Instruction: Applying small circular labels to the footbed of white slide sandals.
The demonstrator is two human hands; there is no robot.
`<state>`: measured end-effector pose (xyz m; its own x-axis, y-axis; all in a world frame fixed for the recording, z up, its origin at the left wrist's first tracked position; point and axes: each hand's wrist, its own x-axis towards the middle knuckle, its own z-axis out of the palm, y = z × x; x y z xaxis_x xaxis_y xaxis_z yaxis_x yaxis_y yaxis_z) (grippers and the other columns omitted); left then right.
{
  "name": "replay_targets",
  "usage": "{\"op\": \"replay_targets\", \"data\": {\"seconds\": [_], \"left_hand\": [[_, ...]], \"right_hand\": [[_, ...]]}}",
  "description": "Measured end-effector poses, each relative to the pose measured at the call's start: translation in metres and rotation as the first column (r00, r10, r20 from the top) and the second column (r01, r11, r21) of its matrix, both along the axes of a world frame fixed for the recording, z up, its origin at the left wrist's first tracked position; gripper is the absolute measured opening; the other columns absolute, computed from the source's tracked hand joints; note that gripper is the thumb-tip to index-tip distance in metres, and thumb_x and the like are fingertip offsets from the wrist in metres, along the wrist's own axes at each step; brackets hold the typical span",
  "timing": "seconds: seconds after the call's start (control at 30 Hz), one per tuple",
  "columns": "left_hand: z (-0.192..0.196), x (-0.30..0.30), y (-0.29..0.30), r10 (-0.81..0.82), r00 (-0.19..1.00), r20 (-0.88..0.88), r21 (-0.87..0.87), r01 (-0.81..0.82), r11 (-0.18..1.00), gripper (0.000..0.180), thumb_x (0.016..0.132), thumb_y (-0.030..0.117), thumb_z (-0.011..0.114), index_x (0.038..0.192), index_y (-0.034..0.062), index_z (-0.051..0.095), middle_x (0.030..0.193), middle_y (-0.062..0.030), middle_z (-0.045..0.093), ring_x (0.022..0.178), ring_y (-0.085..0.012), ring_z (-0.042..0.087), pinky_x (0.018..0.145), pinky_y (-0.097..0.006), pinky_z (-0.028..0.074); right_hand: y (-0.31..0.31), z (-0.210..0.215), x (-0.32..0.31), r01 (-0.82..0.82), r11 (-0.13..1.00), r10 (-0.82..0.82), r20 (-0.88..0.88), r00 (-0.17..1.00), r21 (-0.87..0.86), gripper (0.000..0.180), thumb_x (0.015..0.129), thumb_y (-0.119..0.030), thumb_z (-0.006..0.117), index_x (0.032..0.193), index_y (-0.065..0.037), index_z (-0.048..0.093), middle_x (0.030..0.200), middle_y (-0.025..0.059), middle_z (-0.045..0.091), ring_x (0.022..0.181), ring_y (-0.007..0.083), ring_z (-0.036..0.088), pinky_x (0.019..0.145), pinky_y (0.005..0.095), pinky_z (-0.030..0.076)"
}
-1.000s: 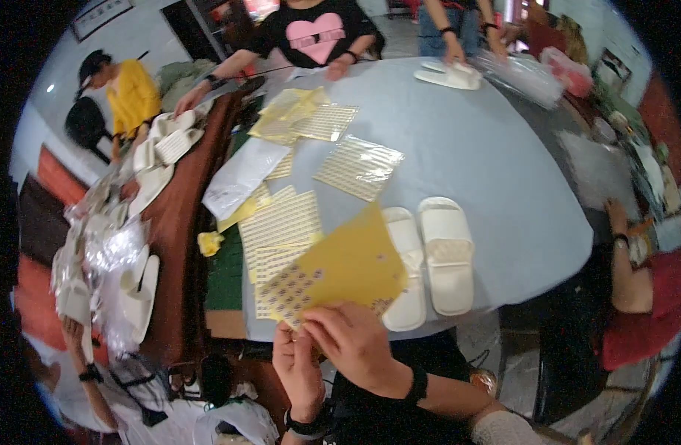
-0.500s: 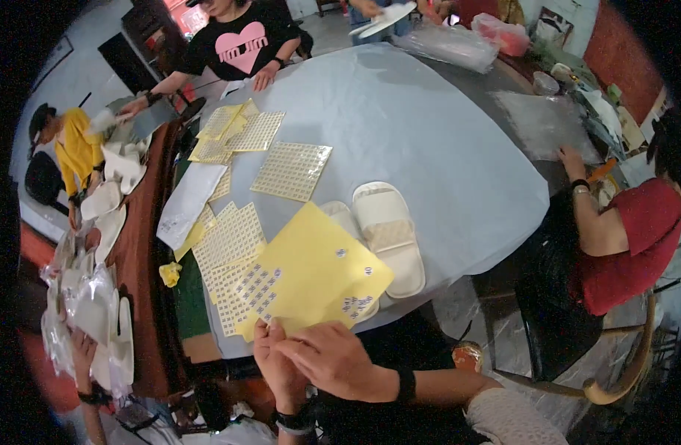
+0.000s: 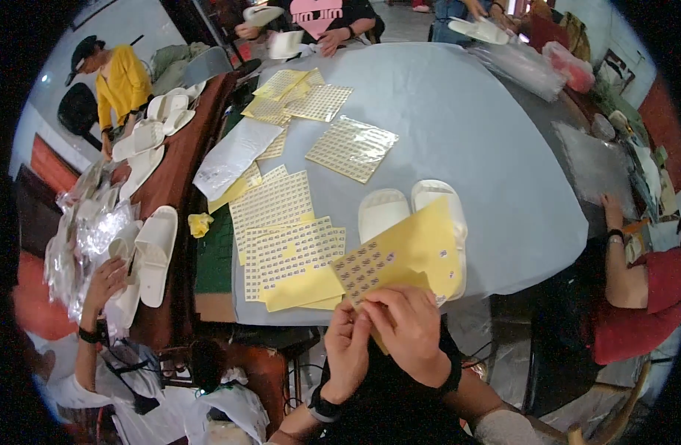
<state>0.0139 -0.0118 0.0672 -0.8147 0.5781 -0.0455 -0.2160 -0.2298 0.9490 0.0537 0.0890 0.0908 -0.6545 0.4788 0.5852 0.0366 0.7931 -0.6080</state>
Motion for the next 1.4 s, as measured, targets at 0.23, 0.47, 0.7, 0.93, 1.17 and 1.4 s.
{"op": "replay_targets", "data": {"seconds": [0.23, 0.47, 0.7, 0.93, 1.17, 1.4], "left_hand": [[0.003, 0.005, 0.001, -0.075, 0.991, 0.110, 0.168, 0.056, 0.984, 0.039, 0.094, -0.004, 0.041, 0.132, -0.0012, 0.035, 0.119, -0.0105, 0.054, 0.108, -0.0145, 0.054, 0.092, -0.026, 0.044], [-0.003, 0.003, -0.003, 0.061, 0.996, 0.058, 0.064, -0.064, 0.996, 0.041, 0.092, -0.004, 0.046, 0.132, -0.0036, 0.036, 0.119, -0.0118, 0.055, 0.108, -0.0141, 0.054, 0.090, -0.024, 0.043], [-0.013, -0.009, -0.049, 0.416, 0.870, -0.265, 0.000, -0.431, 0.902, 0.031, 0.093, 0.002, 0.045, 0.123, -0.0063, 0.041, 0.107, -0.0127, 0.057, 0.098, -0.0166, 0.055, 0.086, -0.027, 0.044], [-0.010, -0.013, -0.071, 0.548, 0.771, -0.324, 0.030, -0.571, 0.820, 0.031, 0.098, 0.012, 0.044, 0.124, -0.0030, 0.037, 0.114, -0.0114, 0.053, 0.100, -0.0181, 0.055, 0.086, -0.029, 0.044], [-0.013, -0.018, -0.042, 0.244, 0.930, 0.275, 0.175, -0.298, 0.938, 0.037, 0.084, 0.000, 0.046, 0.121, -0.0013, 0.044, 0.115, -0.0124, 0.055, 0.108, -0.0205, 0.055, 0.091, -0.030, 0.045], [-0.025, -0.024, -0.013, -0.033, 0.904, 0.427, 0.383, -0.148, 0.912, 0.035, 0.101, 0.030, 0.038, 0.117, 0.0009, 0.050, 0.109, -0.0095, 0.059, 0.102, -0.0160, 0.056, 0.090, -0.031, 0.044]], "right_hand": [[-0.002, 0.003, -0.001, -0.015, 0.993, 0.006, -0.077, 0.997, -0.118, 0.027, 0.069, -0.005, 0.076, 0.093, -0.007, 0.064, 0.086, 0.0069, 0.062, 0.078, 0.0272, 0.059, 0.069, 0.0356, 0.045], [-0.003, 0.004, -0.009, -0.017, 0.995, 0.010, -0.069, 0.998, -0.099, 0.026, 0.069, -0.009, 0.076, 0.093, -0.009, 0.064, 0.087, 0.0076, 0.062, 0.079, 0.0284, 0.059, 0.069, 0.0375, 0.045], [-0.048, -0.009, -0.033, -0.267, 0.938, 0.240, -0.141, 0.960, -0.221, 0.018, 0.077, -0.015, 0.070, 0.093, -0.011, 0.064, 0.094, 0.0023, 0.061, 0.087, 0.0235, 0.059, 0.074, 0.0331, 0.046], [-0.081, -0.002, -0.050, -0.477, 0.848, 0.416, -0.266, 0.870, -0.233, 0.019, 0.080, -0.014, 0.063, 0.098, -0.009, 0.057, 0.093, 0.0059, 0.053, 0.086, 0.0249, 0.055, 0.076, 0.0367, 0.043], [-0.035, -0.017, -0.040, -0.267, 0.928, 0.237, -0.143, 0.961, -0.260, 0.022, 0.075, -0.009, 0.072, 0.096, -0.010, 0.064, 0.093, 0.0070, 0.061, 0.083, 0.0269, 0.059, 0.072, 0.0362, 0.048], [-0.012, -0.017, -0.024, -0.162, 0.954, 0.150, -0.068, 0.986, -0.252, 0.025, 0.074, -0.004, 0.071, 0.097, -0.008, 0.063, 0.092, 0.0076, 0.060, 0.085, 0.0268, 0.059, 0.070, 0.0355, 0.048]]}}
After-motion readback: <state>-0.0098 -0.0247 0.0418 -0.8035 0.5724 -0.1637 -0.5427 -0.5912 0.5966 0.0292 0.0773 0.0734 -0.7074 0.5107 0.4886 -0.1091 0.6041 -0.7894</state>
